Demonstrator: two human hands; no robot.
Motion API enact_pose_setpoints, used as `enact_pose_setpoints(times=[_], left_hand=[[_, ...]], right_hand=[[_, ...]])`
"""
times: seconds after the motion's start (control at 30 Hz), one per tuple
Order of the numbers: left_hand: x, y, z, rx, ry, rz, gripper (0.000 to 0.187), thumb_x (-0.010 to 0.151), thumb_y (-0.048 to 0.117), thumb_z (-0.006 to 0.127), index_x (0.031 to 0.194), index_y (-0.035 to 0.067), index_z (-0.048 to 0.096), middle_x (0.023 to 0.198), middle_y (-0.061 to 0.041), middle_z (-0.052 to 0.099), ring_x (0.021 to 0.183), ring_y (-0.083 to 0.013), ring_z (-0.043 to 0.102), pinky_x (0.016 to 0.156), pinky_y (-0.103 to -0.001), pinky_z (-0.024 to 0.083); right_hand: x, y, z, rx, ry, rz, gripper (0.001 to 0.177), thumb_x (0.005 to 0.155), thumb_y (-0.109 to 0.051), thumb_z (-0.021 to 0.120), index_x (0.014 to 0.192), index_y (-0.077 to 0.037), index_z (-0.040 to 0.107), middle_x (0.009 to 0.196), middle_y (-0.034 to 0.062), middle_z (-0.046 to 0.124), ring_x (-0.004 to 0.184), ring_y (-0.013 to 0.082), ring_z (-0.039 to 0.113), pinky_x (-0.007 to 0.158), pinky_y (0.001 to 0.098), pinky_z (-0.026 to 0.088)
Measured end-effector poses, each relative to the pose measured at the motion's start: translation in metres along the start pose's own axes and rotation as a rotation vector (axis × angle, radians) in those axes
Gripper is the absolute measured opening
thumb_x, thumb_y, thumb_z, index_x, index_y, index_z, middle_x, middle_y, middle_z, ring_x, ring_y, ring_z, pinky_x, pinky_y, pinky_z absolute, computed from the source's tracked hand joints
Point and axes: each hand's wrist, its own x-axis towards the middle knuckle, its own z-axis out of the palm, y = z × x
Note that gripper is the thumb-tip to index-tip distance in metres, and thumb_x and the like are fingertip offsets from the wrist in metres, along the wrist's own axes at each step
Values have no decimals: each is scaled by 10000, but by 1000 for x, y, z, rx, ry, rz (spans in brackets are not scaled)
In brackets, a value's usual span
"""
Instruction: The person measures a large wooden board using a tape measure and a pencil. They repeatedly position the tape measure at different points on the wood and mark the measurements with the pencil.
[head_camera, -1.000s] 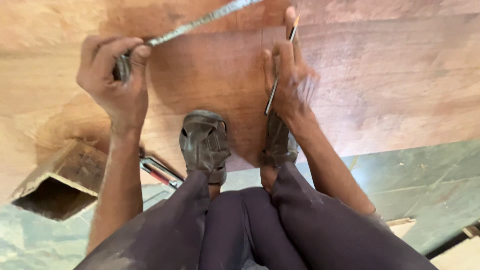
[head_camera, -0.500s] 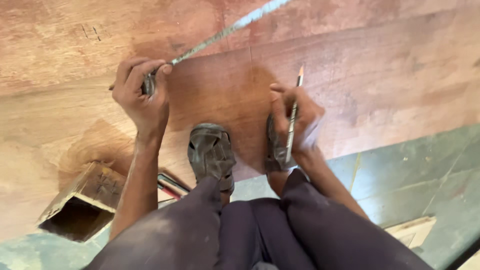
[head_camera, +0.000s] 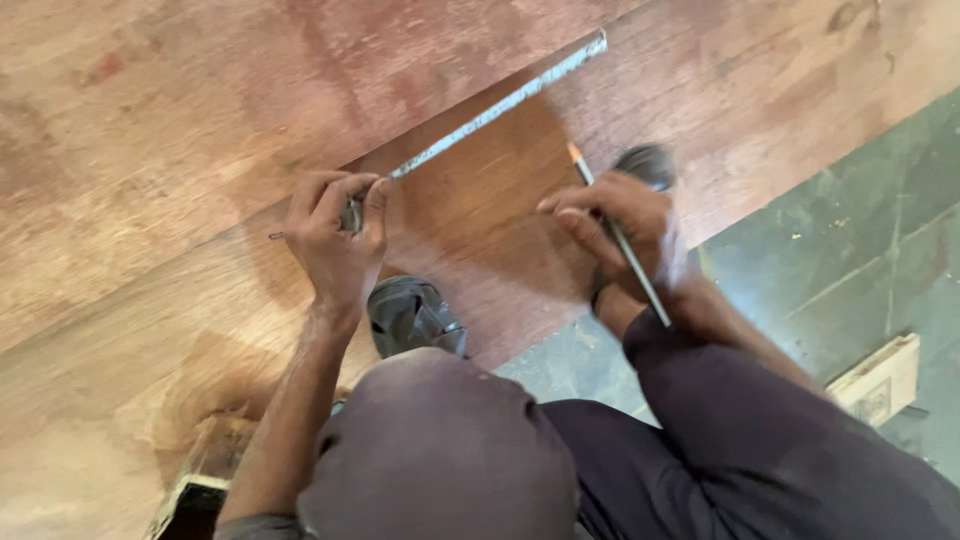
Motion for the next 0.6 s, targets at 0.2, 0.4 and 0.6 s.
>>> enact_pose_setpoints(times=[0.2, 0.4, 0.6], left_hand=[[-15, 22, 34, 73, -93, -57, 109, 895, 110, 860, 955, 76, 775, 904, -71, 681, 770, -230, 672, 677, -350, 531], [2, 30, 74, 225, -186, -41, 126, 907, 137, 879, 947, 93, 768, 885, -62, 680, 761, -238, 674, 662, -363, 520], [55, 57, 108, 307, -282, -5, 136, 868, 159, 881, 923, 101, 770, 873, -56, 675, 797, -239, 670, 678, -365, 517]], right_hand=[[24, 31, -30, -119, 107, -78, 116, 979, -12, 766, 1069, -30, 693, 1155, 96, 761, 1004, 255, 668, 901, 368, 554], [46, 96, -15, -164, 44, -168, 203, 928, -56, 806, 1089, -56, 682, 1282, 108, 710, 1173, 332, 645, 1024, 427, 523], [69, 154, -2, -107, -48, -219, 184, 894, -56, 739, 1071, -75, 695, 1123, 71, 715, 1102, 271, 637, 1048, 448, 456]])
